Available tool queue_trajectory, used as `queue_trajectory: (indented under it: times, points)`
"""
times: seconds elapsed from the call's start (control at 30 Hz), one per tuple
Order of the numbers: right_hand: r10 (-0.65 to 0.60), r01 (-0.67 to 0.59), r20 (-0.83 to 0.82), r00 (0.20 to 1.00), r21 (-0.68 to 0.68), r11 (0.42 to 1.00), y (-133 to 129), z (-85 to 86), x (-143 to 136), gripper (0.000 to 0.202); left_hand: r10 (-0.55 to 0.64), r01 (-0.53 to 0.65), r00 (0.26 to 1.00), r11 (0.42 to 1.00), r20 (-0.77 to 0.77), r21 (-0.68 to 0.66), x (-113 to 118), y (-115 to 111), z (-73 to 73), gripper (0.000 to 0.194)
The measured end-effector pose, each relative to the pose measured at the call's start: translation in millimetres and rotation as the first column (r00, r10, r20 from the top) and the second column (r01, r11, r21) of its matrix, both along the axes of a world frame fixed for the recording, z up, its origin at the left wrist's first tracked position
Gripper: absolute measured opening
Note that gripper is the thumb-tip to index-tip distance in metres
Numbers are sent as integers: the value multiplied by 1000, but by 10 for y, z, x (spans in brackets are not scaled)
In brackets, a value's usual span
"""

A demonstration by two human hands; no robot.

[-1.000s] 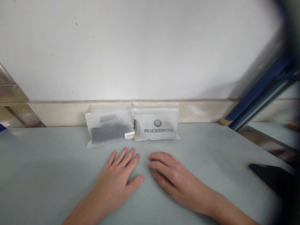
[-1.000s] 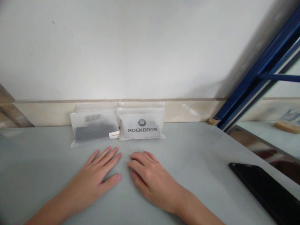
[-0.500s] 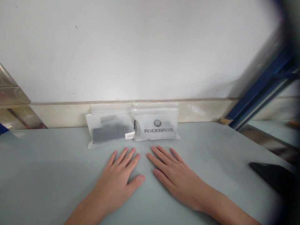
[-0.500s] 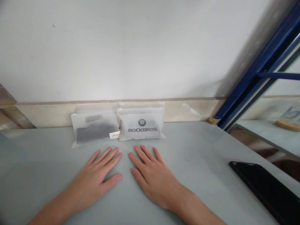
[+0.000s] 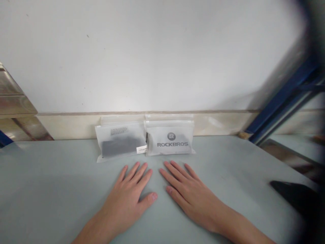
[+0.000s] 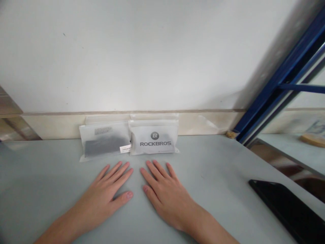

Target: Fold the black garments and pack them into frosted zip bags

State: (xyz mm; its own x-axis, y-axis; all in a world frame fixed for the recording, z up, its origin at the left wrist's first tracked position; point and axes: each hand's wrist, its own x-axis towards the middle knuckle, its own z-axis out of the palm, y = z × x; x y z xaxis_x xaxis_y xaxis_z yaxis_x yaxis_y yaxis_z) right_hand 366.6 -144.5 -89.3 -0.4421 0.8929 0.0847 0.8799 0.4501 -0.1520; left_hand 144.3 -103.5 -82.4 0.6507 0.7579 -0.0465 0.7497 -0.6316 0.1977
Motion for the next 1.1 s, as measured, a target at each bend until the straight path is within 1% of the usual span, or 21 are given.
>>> queue_trajectory:
  times: [0.27,0.57,0.9,1.1]
  points:
    - [8,-8,-20,1000,6,1000,2,-3,1,45,2,-2,1000,1000,-11,-1,3,-4,7,60]
    - [3,-3,-18,1000,15,1000,-6,18,-3,45,-2,2,1000,1000,5,11,-5,2,-24,59]
    - [-5,5,11,1000,-11,1000,5,25,-20,45,-7,7,1000,1000,-5,16,1,5,-25,59]
    - [-10,10,-22,1000,-7,1000,-7,52,-26,45,-8,7,1000,999,9,33,-4,0,-45,58]
